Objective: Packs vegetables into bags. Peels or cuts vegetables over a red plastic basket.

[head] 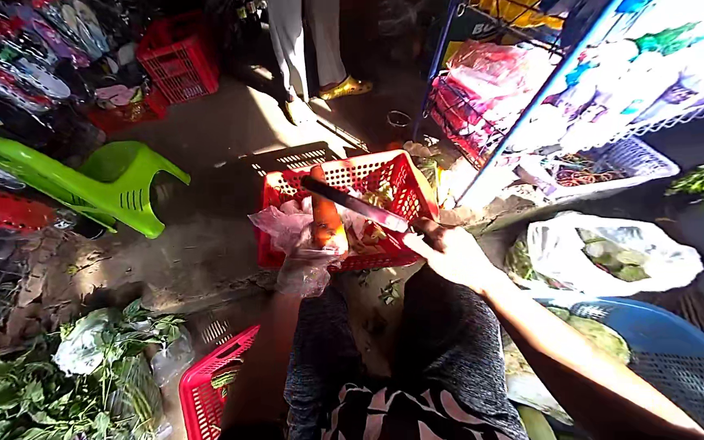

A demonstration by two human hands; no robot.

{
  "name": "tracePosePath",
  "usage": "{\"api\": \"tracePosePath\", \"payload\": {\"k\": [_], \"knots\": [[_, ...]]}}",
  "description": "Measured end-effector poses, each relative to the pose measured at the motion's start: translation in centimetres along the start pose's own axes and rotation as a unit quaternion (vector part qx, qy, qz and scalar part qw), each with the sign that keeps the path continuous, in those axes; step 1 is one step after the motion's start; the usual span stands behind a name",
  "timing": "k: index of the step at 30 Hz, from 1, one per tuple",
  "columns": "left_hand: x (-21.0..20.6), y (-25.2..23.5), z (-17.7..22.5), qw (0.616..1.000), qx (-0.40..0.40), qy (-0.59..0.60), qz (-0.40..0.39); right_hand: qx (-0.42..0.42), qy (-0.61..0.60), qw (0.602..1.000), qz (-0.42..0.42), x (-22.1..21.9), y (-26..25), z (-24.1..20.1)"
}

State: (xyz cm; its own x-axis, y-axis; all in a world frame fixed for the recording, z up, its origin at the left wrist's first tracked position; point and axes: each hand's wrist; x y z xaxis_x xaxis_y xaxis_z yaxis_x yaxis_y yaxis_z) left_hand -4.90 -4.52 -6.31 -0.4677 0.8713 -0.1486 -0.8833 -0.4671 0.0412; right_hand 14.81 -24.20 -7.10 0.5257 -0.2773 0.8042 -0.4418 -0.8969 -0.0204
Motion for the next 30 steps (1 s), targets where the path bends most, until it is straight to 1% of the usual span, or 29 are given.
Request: {"api": "tracePosePath", "payload": {"k": [2, 4, 8, 10, 12, 13, 14, 15, 16, 17, 18, 20, 22, 24, 26, 27, 29, 30], "knots": [[-0.5, -0.5, -0.8, 0.999, -0.012, 0.043, -0.028, 0.037, 0.046, 0.998, 0.001, -0.8, 0.3, -1.4], [-0.2, -0.3, -2.6, 0.994, -0.029, 0.096, -0.036, 0.072, 0.084, 0.994, 0.010, -1.9, 0.2, -2.0], [0.7, 0.6, -4.1, 0.999, 0.049, 0.024, -0.003, 0.102, 0.105, 0.989, -0.028, -2.4, -0.3, -2.5], [0.5, 0.8, -3.1, 0.990, 0.113, -0.085, 0.006, 0.114, 0.105, 0.987, -0.045, -2.4, -0.6, -2.4], [0.3, 1.0, -1.8, 0.951, 0.173, -0.254, -0.028, 0.127, 0.112, 0.984, -0.047, -2.6, -0.8, -2.3], [0.2, 1.0, -1.5, 0.936, 0.182, -0.298, -0.039, 0.131, 0.114, 0.984, -0.045, -2.6, -1.0, -2.3], [0.3, 1.0, -1.6, 0.939, 0.180, -0.290, -0.037, 0.131, 0.114, 0.984, -0.046, -2.8, -1.2, -2.2], [0.6, 0.9, -2.4, 0.966, 0.156, -0.203, -0.018, 0.132, 0.116, 0.983, -0.045, -3.0, -1.5, -1.9], [0.8, 0.7, -3.4, 0.989, 0.123, -0.080, -0.004, 0.132, 0.119, 0.983, -0.045, -3.2, -1.7, -1.7], [1.0, 0.3, -4.1, 0.994, 0.105, 0.018, -0.013, 0.130, 0.117, 0.984, -0.045, -3.3, -1.9, -1.4], [0.9, 0.0, -4.2, 0.992, 0.108, 0.062, -0.037, 0.129, 0.117, 0.984, -0.042, -3.4, -2.2, -1.0], [1.0, -0.5, -4.5, 0.986, 0.122, 0.088, -0.070, 0.131, 0.118, 0.984, -0.031, -3.8, -2.5, -0.4], [1.4, -1.0, -5.5, 0.984, 0.128, 0.103, -0.073, 0.142, 0.127, 0.982, -0.011, -4.5, -3.0, 0.4], [1.5, -1.8, -6.3, 0.985, 0.093, 0.116, -0.085, 0.170, 0.140, 0.975, 0.025, -5.1, -3.6, 1.5], [1.0, -2.8, -4.9, 0.987, 0.069, 0.073, -0.126, 0.200, 0.149, 0.966, 0.062, -5.5, -4.3, 2.5], [0.9, -3.1, -4.3, 0.985, 0.066, 0.073, -0.141, 0.211, 0.148, 0.963, 0.076, -5.6, -4.6, 2.9], [1.4, -3.4, -4.7, 0.971, 0.096, 0.154, -0.154, 0.215, 0.143, 0.962, 0.085, -5.7, -5.1, 3.9], [1.8, -3.5, -5.1, 0.964, 0.116, 0.176, -0.163, 0.214, 0.141, 0.963, 0.087, -5.8, -5.4, 4.3]]}}
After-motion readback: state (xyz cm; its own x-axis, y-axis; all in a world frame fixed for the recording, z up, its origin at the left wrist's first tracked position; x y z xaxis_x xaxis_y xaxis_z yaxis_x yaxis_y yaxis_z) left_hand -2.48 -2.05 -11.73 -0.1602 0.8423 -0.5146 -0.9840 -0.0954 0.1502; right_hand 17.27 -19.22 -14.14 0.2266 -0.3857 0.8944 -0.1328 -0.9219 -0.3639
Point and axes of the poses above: each hand's wrist, its own y-axis away from the middle knuckle, its own x-axis out of the back of the hand, z = x × y, and after that the axes turned 10 degrees about -z, right-handed
